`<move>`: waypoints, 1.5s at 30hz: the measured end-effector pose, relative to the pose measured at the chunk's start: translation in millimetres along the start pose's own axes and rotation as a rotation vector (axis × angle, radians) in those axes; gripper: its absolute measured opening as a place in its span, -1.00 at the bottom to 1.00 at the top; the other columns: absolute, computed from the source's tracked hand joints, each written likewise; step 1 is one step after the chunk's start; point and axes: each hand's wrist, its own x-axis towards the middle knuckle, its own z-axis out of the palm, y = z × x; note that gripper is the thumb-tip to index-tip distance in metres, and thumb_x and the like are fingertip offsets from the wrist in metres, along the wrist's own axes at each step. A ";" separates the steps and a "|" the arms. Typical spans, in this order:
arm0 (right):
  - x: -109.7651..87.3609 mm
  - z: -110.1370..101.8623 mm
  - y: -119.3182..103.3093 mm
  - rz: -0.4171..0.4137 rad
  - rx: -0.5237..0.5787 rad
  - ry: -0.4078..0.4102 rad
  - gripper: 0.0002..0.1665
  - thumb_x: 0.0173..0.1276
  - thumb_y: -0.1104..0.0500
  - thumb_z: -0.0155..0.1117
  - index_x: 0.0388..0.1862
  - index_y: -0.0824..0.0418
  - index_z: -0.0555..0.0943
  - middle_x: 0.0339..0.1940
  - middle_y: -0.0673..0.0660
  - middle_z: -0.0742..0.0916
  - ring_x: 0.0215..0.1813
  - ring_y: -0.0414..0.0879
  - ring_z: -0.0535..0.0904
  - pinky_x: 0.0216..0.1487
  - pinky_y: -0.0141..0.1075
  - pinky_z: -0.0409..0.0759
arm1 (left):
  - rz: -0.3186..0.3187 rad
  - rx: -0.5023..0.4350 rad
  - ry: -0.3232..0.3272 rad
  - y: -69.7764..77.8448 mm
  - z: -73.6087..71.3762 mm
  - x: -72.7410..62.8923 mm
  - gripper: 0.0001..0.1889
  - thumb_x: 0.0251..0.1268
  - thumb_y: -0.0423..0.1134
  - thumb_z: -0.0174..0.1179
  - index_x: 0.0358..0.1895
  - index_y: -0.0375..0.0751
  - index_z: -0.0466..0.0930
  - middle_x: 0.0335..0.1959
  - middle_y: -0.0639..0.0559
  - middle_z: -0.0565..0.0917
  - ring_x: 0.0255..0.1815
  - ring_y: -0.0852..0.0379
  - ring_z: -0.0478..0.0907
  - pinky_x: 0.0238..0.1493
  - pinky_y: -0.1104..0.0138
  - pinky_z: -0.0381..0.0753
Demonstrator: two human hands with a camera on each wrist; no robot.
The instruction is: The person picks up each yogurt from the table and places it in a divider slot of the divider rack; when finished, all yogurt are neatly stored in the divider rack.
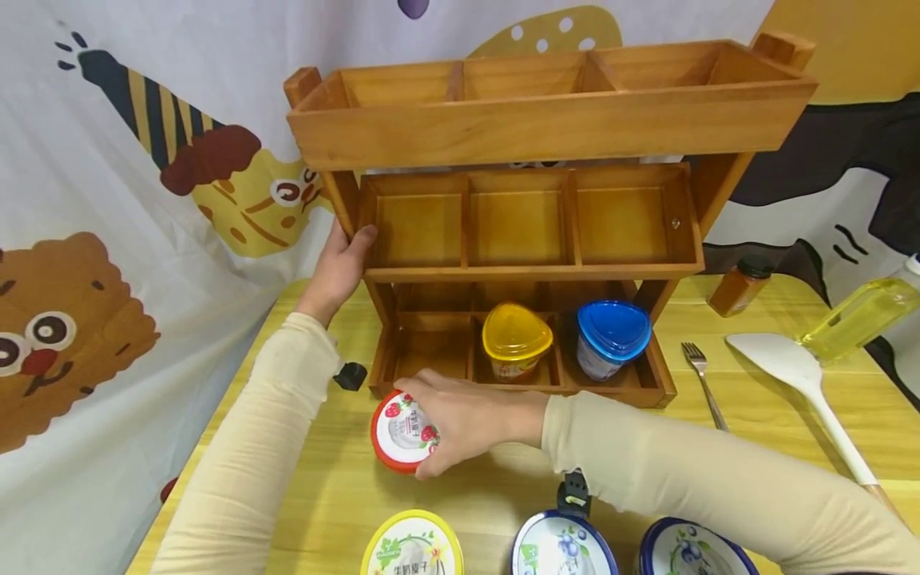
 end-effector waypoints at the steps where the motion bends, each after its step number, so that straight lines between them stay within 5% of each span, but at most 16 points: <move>1: -1.4 -4.3 -0.6 0.005 0.005 0.014 0.28 -0.06 -0.18 0.60 0.54 0.19 0.14 0.29 0.08 0.46 -0.01 -0.26 0.47 0.00 -0.49 0.50 | 0.004 0.000 0.001 0.1 0.1 -0.1 -0.46 0.57 -0.06 -0.16 0.49 -0.11 0.01 0.37 -0.17 0.30 0.36 0.02 0.25 0.46 0.13 0.13; 16: 3.0 -45.6 4.0 0.018 0.045 0.195 0.30 -0.07 -0.21 0.60 0.54 0.22 0.15 0.28 0.11 0.46 -0.01 -0.19 0.49 0.00 -0.38 0.55 | 0.023 0.014 0.026 -1.9 1.4 2.1 -0.47 0.55 -0.07 -0.14 0.47 -0.14 0.06 0.34 -0.17 0.35 0.33 0.03 0.29 0.45 0.15 0.15; 28: 27.8 -60.6 23.2 0.167 0.052 0.228 0.28 -0.03 -0.18 0.59 0.55 0.18 0.12 0.23 0.13 0.50 0.00 -0.11 0.53 0.00 -0.27 0.58 | 0.020 0.002 0.030 0.6 2.3 1.5 -0.45 0.55 -0.11 -0.12 0.49 -0.15 0.04 0.36 -0.19 0.35 0.35 0.02 0.29 0.47 0.17 0.13; 38: 50.1 -61.1 40.5 0.266 0.042 0.202 0.32 0.03 -0.20 0.54 0.59 0.27 0.03 0.39 0.23 0.41 0.20 0.02 0.49 0.22 -0.14 0.51 | 0.021 -0.011 0.014 -2.7 1.7 2.4 -0.44 0.56 -0.10 -0.13 0.52 -0.06 0.00 0.40 -0.13 0.32 0.37 0.05 0.28 0.47 0.17 0.14; 45: 63.7 -58.7 46.5 0.306 0.025 0.168 0.34 0.06 -0.21 0.51 0.59 0.31 -0.02 0.55 0.25 0.27 0.54 0.10 0.16 0.49 -0.12 0.24 | 0.023 0.006 0.020 -4.6 1.4 4.0 -0.45 0.55 -0.08 -0.13 0.50 -0.08 0.02 0.40 -0.14 0.31 0.37 0.05 0.26 0.47 0.16 0.13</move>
